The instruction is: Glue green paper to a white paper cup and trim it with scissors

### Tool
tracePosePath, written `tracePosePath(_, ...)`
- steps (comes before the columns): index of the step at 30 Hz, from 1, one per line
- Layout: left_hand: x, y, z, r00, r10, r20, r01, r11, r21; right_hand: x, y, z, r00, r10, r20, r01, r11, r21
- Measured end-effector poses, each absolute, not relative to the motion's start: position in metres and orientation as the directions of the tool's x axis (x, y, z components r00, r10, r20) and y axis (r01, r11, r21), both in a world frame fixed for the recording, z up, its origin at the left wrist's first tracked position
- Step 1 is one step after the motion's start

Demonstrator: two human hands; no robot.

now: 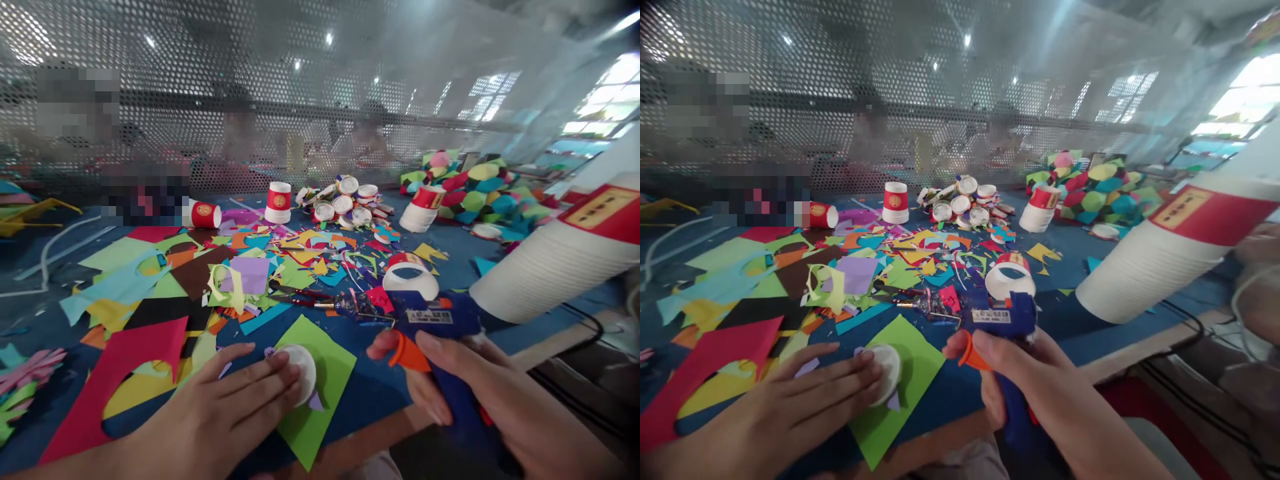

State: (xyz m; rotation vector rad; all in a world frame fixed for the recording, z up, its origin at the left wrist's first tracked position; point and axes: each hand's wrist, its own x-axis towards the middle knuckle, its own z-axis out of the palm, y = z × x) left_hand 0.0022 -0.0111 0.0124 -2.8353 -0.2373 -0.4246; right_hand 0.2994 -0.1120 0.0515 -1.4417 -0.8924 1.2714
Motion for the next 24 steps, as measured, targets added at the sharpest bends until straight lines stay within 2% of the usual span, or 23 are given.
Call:
tracePosePath(5,0.002,-0.010,0.005,0.939,0.123,0.320,0.202,-0.953,-0.226,0.299,-0.116,0.047,0.273,0.919,-0.283,-0.094,-0.267,-0.959)
tracePosePath(10,0.001,-0.010,-0.004,0.928,0.147,0.342,0.208,-0.967,-0.149,0.303,-0.124,0.042,0.314,0.913,-0.259,-0.074,-0.248,-0.966)
tracePosePath(13,-0.001,-0.009,-0.001,0.940,0.149,0.308,0.210,-0.962,-0.174,0.304,-0.125,0.042,0.301,0.921,-0.248,-0.070,-0.238,-0.969)
tracePosePath(17,-0.003,-0.006,0.010,0.958,0.075,0.277,0.137,-0.968,-0.210,0.304,-0.121,0.047,0.303,0.926,-0.223,-0.084,-0.208,-0.975)
tracePosePath(22,-0.002,-0.007,0.018,0.940,0.060,0.336,0.130,-0.973,-0.189,0.302,-0.123,0.055,0.350,0.921,-0.173,-0.054,-0.164,-0.985)
tracePosePath(24,-0.001,-0.007,0.020,0.935,0.049,0.352,0.128,-0.970,-0.205,0.309,-0.128,0.055,0.376,0.917,-0.135,0.013,-0.151,-0.988)
